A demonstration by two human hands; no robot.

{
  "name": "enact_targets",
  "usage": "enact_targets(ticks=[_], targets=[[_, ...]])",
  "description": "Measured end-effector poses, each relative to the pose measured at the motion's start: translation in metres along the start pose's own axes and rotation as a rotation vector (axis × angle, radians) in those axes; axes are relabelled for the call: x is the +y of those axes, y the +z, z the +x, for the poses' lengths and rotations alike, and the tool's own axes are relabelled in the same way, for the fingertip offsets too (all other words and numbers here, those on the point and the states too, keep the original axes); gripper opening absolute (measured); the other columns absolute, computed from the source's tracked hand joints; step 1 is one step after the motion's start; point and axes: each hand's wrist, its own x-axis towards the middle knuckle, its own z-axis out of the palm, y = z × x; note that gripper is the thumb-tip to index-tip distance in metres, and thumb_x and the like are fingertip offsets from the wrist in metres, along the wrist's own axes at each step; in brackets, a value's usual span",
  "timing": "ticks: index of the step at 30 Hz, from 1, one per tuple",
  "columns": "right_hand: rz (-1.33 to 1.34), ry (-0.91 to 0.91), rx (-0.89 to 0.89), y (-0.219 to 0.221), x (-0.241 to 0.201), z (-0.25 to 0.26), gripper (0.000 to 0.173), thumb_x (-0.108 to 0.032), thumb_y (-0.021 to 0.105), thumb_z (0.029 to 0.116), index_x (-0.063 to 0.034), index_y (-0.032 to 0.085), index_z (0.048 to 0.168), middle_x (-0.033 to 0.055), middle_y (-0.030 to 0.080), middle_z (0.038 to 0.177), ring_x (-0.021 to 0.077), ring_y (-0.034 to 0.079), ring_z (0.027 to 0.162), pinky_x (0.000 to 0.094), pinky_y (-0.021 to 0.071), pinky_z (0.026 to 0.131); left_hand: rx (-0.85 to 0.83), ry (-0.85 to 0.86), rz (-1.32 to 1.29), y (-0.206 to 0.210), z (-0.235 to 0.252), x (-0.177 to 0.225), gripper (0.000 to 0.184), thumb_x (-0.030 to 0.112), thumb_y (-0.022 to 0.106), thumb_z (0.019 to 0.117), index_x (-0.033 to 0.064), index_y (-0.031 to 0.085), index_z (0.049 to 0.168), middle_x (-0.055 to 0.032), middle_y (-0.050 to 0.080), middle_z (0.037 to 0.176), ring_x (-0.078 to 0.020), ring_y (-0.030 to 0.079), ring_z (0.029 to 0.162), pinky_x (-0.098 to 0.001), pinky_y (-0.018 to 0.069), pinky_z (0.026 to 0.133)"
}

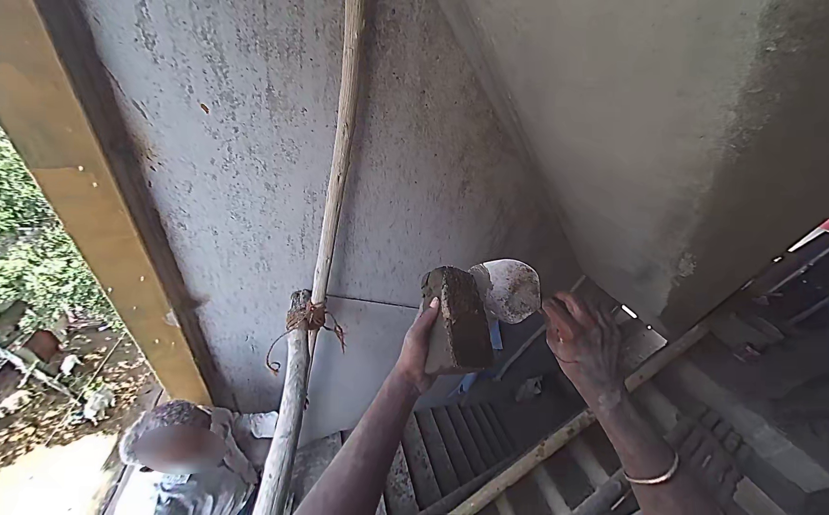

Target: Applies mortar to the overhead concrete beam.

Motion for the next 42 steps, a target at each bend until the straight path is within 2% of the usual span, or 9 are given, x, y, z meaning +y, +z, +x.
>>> enact_targets(ticks=[5,9,24,29,32,36,38,40,42], targets=[[0.013,-0.036,0.019,0.006,0.001,-0.01,0.019,-0.014,0.063,0.0922,-0.0151,0.079,0.102,0.0117,0.074,0.101,0.0335,0.07,0.087,0.0466,0.0527,0.068,0.039,-0.046,0.027,-0.002,0.001,0.001,0.045,0.039,0.03,0.111,0.01,0.048,0.141,-0.0138,0.073,0.107,-0.0238,0.074,0.095,-0.0415,0.0628,0.081],[0.028,-0.023,0.008,0.015,0.001,-0.021,0.019,-0.016,0.062,0.093,-0.0161,0.079,0.101,0.0111,0.074,0.101,0.0324,0.07,0.086,0.0463,0.053,0.069,0.086,-0.077,0.082,-0.004,0.004,0.0,0.047,0.039,0.034,0.1107,0.0128,0.039,0.15,-0.0136,0.072,0.111,-0.0233,0.073,0.097,-0.0413,0.0621,0.082],[0.197,0.074,-0.083,0.03,-0.016,-0.076,0.023,-0.026,0.059,0.0955,-0.0138,0.079,0.095,0.0097,0.074,0.098,0.0287,0.072,0.088,0.0426,0.0574,0.069,0.267,-0.11,0.232,-0.021,0.018,-0.025,0.049,0.04,0.042,0.1094,0.0121,0.041,0.15,-0.0133,0.07,0.114,-0.022,0.071,0.101,-0.0413,0.0601,0.086],[0.363,0.119,-0.056,0.041,-0.011,-0.096,0.023,-0.026,0.064,0.0914,-0.0093,0.079,0.093,0.0109,0.076,0.1,0.0261,0.073,0.092,0.0391,0.0593,0.079,0.341,-0.16,0.266,-0.023,0.022,-0.028,0.053,0.043,0.045,0.1081,0.0133,0.039,0.152,-0.0154,0.069,0.116,-0.025,0.07,0.102,-0.0445,0.0591,0.086],[0.547,0.219,-0.056,0.04,-0.014,-0.099,0.027,-0.026,0.067,0.0883,-0.0021,0.078,0.095,0.013,0.075,0.1,0.0209,0.073,0.095,0.0332,0.0591,0.086,0.38,-0.165,0.205,-0.031,0.023,-0.032,0.049,0.045,0.042,0.1085,0.0114,0.047,0.144,-0.0155,0.07,0.111,-0.0266,0.071,0.098,-0.0466,0.0596,0.083],[0.677,0.335,0.015,0.034,-0.001,-0.064,0.037,-0.035,0.068,0.0913,0.0008,0.075,0.098,0.0085,0.074,0.089,0.0089,0.071,0.085,0.0245,0.0585,0.08,0.323,-0.102,0.049,-0.024,0.022,-0.018,0.049,0.046,0.035,0.1091,0.0092,0.061,0.128,-0.0129,0.072,0.105,-0.025,0.071,0.095,-0.0471,0.06,0.081],[0.787,0.384,0.064,0.036,0.018,-0.035,0.041,-0.035,0.069,0.0925,0.002,0.074,0.11,0.0075,0.075,0.098,0.006,0.071,0.084,0.0237,0.0601,0.078,0.289,-0.051,0.008,-0.018,0.023,-0.008,0.048,0.046,0.035,0.1088,0.0098,0.063,0.125,-0.012,0.073,0.104,-0.024,0.072,0.094,-0.0458,0.0609,0.08],[0.906,0.418,0.146,0.034,0.034,0.004,0.04,-0.03,0.071,0.0916,0.0032,0.071,0.113,0.0069,0.075,0.101,0.005,0.07,0.076,0.0227,0.0604,0.067,0.268,0.0,-0.023,-0.017,0.02,0.0,0.049,0.047,0.034,0.1087,0.0111,0.065,0.12,-0.0102,0.074,0.101,-0.0221,0.073,0.091,-0.0441,0.062,0.078],[0.978,0.4,0.251,0.027,0.049,0.053,0.034,-0.021,0.067,0.0935,0.0063,0.068,0.115,0.0065,0.074,0.093,0.0075,0.069,0.068,0.0246,0.0609,0.061,0.21,0.064,-0.064,-0.02,0.019,0.007,0.049,0.047,0.03,0.1091,0.0138,0.065,0.117,-0.0075,0.075,0.099,-0.0195,0.073,0.09,-0.0428,0.0624,0.078]])
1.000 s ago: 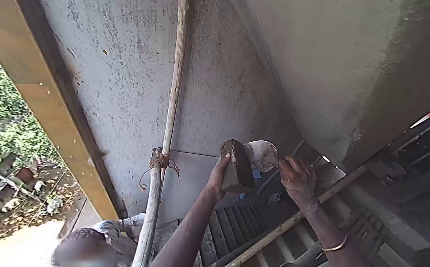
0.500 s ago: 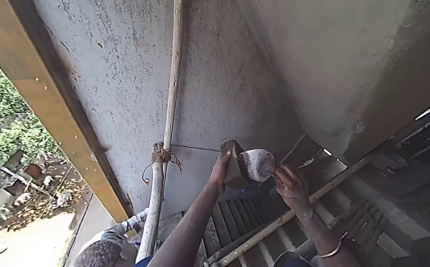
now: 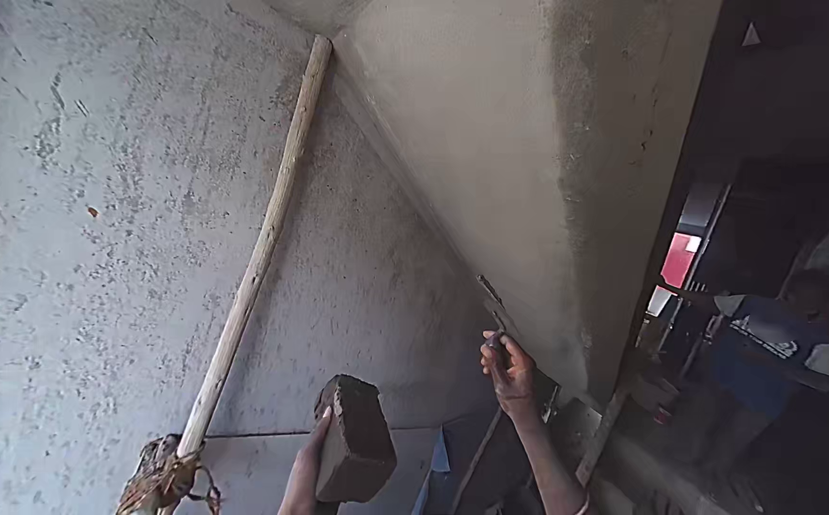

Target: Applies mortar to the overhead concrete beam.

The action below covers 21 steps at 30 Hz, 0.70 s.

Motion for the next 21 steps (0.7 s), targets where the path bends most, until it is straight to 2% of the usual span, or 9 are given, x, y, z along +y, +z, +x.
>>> enact_targets(ticks=[2,4,6,10,12,14,17,21], targets=[[0.02,-0.072,0.055,0.0,-0.014,0.056,0.03,-0.013,0.059,0.0976,0.0087,0.065,0.118,0.0069,0.074,0.09,0.0104,0.071,0.073,0.0269,0.0628,0.068,-0.056,0.028,-0.056,-0.002,0.001,0.003,0.049,0.048,0.028,0.1088,0.0173,0.066,0.114,-0.0041,0.075,0.098,-0.0171,0.073,0.091,-0.042,0.0625,0.078],[-0.05,-0.149,0.076,-0.001,-0.031,0.115,0.033,-0.014,0.05,0.1037,0.0093,0.062,0.123,0.0087,0.075,0.097,0.0135,0.073,0.083,0.0297,0.0623,0.078,-0.093,0.043,-0.086,0.0,-0.001,0.007,0.048,0.048,0.027,0.109,0.0193,0.066,0.113,-0.0021,0.075,0.098,-0.0151,0.073,0.092,-0.0404,0.0624,0.08],[-0.152,-0.197,0.108,0.002,-0.053,0.171,0.034,-0.017,0.043,0.1069,0.0072,0.06,0.124,0.0094,0.075,0.102,0.0152,0.074,0.085,0.0329,0.0622,0.079,-0.104,0.065,-0.103,0.001,-0.005,0.011,0.046,0.045,0.027,0.1096,0.019,0.065,0.112,-0.0018,0.076,0.097,-0.014,0.073,0.092,-0.0385,0.0625,0.08],[-0.194,-0.223,0.127,0.002,-0.106,0.256,0.034,-0.025,0.043,0.1109,0.0003,0.054,0.131,0.0125,0.073,0.112,0.0208,0.074,0.092,0.0406,0.0612,0.082,-0.136,0.11,-0.115,0.001,-0.008,0.016,0.045,0.042,0.025,0.1105,0.0196,0.064,0.113,0.0002,0.076,0.097,-0.0109,0.073,0.092,-0.0352,0.0625,0.081],[-0.179,-0.297,0.161,0.004,-0.128,0.292,0.034,-0.022,0.043,0.1108,0.0032,0.054,0.13,0.0142,0.073,0.109,0.0206,0.075,0.092,0.0389,0.0622,0.085,-0.13,0.12,-0.11,0.002,-0.009,0.018,0.045,0.042,0.025,0.1107,0.0201,0.065,0.113,0.001,0.076,0.096,-0.01,0.073,0.091,-0.0342,0.0627,0.08],[-0.163,-0.341,0.195,0.005,-0.146,0.317,0.033,-0.019,0.042,0.1106,0.0062,0.055,0.127,0.0153,0.072,0.105,0.0199,0.074,0.09,0.0368,0.0623,0.085,-0.117,0.126,-0.104,0.001,-0.009,0.021,0.044,0.041,0.025,0.1107,0.0201,0.064,0.113,0.001,0.076,0.095,-0.01,0.073,0.09,-0.0343,0.0628,0.079],[-0.164,-0.35,0.23,0.003,-0.166,0.335,0.036,-0.022,0.04,0.1116,0.006,0.054,0.129,0.0146,0.072,0.103,0.0179,0.074,0.088,0.0349,0.062,0.084,-0.108,0.142,-0.098,-0.001,-0.008,0.023,0.042,0.039,0.025,0.1109,0.0204,0.062,0.116,0.0021,0.075,0.096,-0.0092,0.073,0.091,-0.0342,0.0624,0.08],[-0.142,-0.32,0.263,-0.001,-0.169,0.349,0.038,-0.026,0.036,0.1127,0.0043,0.055,0.126,0.0134,0.072,0.1,0.0182,0.074,0.086,0.036,0.0624,0.083,-0.118,0.152,-0.092,0.0,-0.01,0.025,0.041,0.038,0.025,0.1109,0.0201,0.062,0.116,0.0025,0.075,0.096,-0.0085,0.073,0.09,-0.0336,0.0627,0.08]])
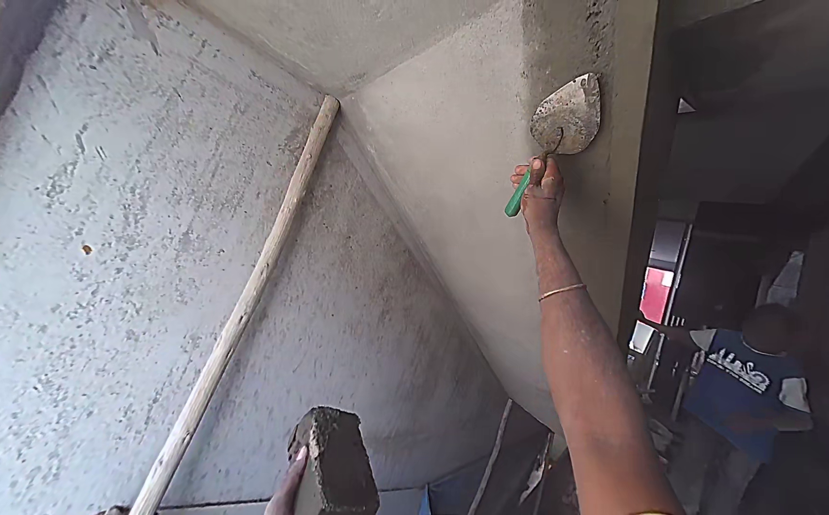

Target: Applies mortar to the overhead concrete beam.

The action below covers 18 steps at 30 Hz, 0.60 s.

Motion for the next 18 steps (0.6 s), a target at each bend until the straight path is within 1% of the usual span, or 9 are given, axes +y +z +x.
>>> enact_targets(ticks=[3,6,10,14,18], targets=[[0.015,0.001,0.01,-0.001,0.002,0.004,0.039,-0.028,0.034,0.1131,0.0031,0.055,0.126,0.0125,0.072,0.1,0.0181,0.074,0.086,0.0362,0.0626,0.082,-0.019,0.007,0.007,0.0,-0.001,0.001,0.039,0.037,0.026,0.1108,0.0197,0.06,0.119,0.002,0.075,0.098,-0.0088,0.072,0.092,-0.0336,0.0624,0.081],[0.045,0.007,0.022,-0.002,-0.001,0.006,0.038,-0.026,0.033,0.1133,0.0028,0.055,0.126,0.0123,0.071,0.1,0.0176,0.074,0.085,0.0354,0.0625,0.082,-0.017,0.005,0.014,0.0,-0.002,0.001,0.04,0.038,0.026,0.1108,0.0191,0.06,0.118,0.0019,0.075,0.097,-0.0089,0.073,0.091,-0.0335,0.0627,0.08],[0.094,0.055,0.05,-0.001,-0.004,0.009,0.039,-0.028,0.032,0.1136,0.0022,0.054,0.126,0.0115,0.069,0.097,0.0169,0.073,0.081,0.0343,0.0628,0.078,0.008,-0.015,0.015,0.001,-0.002,0.001,0.04,0.038,0.026,0.1106,0.019,0.061,0.116,0.0018,0.075,0.095,-0.0096,0.073,0.089,-0.0343,0.0628,0.079],[0.24,0.091,0.081,0.006,-0.003,0.01,0.037,-0.027,0.03,0.1138,0.0011,0.053,0.122,0.0098,0.065,0.093,0.0163,0.07,0.077,0.0338,0.0612,0.075,0.02,-0.019,0.024,0.001,-0.001,-0.001,0.043,0.039,0.025,0.1106,0.0187,0.063,0.114,0.0009,0.075,0.095,-0.0102,0.073,0.089,-0.0349,0.0626,0.079],[0.368,0.093,0.12,0.016,0.005,0.006,0.035,-0.028,0.03,0.1141,-0.0006,0.052,0.121,0.0079,0.065,0.09,0.0156,0.069,0.073,0.0326,0.0614,0.07,0.004,-0.016,0.023,0.0,0.0,-0.003,0.043,0.04,0.027,0.1098,0.0176,0.063,0.116,-0.0006,0.075,0.097,-0.0117,0.073,0.09,-0.0363,0.063,0.08]])
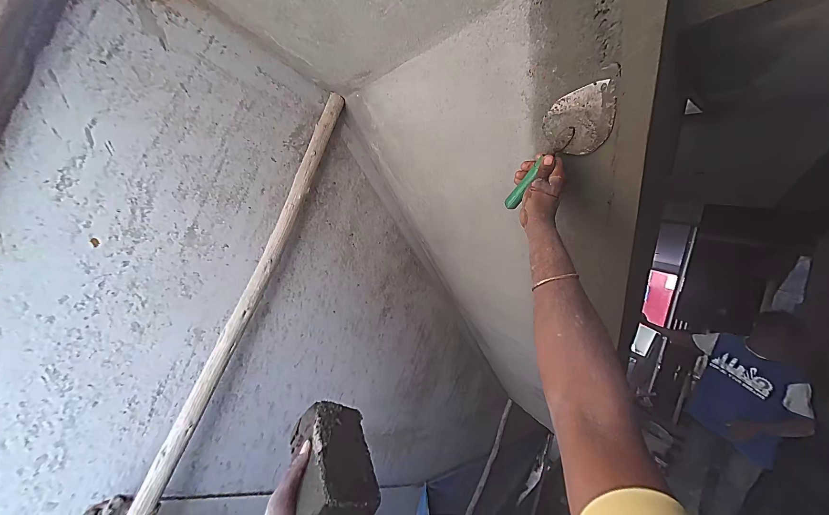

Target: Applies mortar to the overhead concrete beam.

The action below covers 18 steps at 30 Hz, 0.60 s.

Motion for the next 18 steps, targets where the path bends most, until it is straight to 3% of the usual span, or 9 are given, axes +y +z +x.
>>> enact_targets(ticks=[9,14,18], targets=[[0.012,0.029,0.071,-0.021,0.066,-0.054,0.033,-0.021,0.031,0.1128,0.0031,0.05,0.126,0.0133,0.068,0.102,0.0183,0.072,0.089,0.0345,0.0612,0.085,0.002,0.0,-0.008,-0.002,-0.002,0.006,0.046,0.041,0.026,0.1102,0.0159,0.063,0.119,-0.003,0.075,0.1,-0.0138,0.073,0.093,-0.0381,0.0627,0.081],[-0.239,-0.097,-0.008,-0.001,0.024,-0.035,0.036,-0.024,0.035,0.1123,0.0038,0.052,0.127,0.0134,0.071,0.101,0.0181,0.074,0.088,0.0358,0.0622,0.084,0.041,0.0,-0.009,-0.003,-0.001,0.011,0.044,0.041,0.027,0.1106,0.0167,0.063,0.117,-0.0016,0.075,0.097,-0.0127,0.073,0.091,-0.0367,0.0629,0.08],[-0.224,-0.119,-0.016,0.021,-0.01,-0.009,0.034,-0.024,0.036,0.1128,0.0035,0.052,0.126,0.0129,0.07,0.098,0.0185,0.074,0.087,0.036,0.0626,0.083,0.048,0.001,-0.002,-0.001,0.001,0.009,0.044,0.041,0.027,0.1106,0.0168,0.063,0.117,-0.0009,0.075,0.097,-0.012,0.073,0.091,-0.0366,0.0628,0.08]])
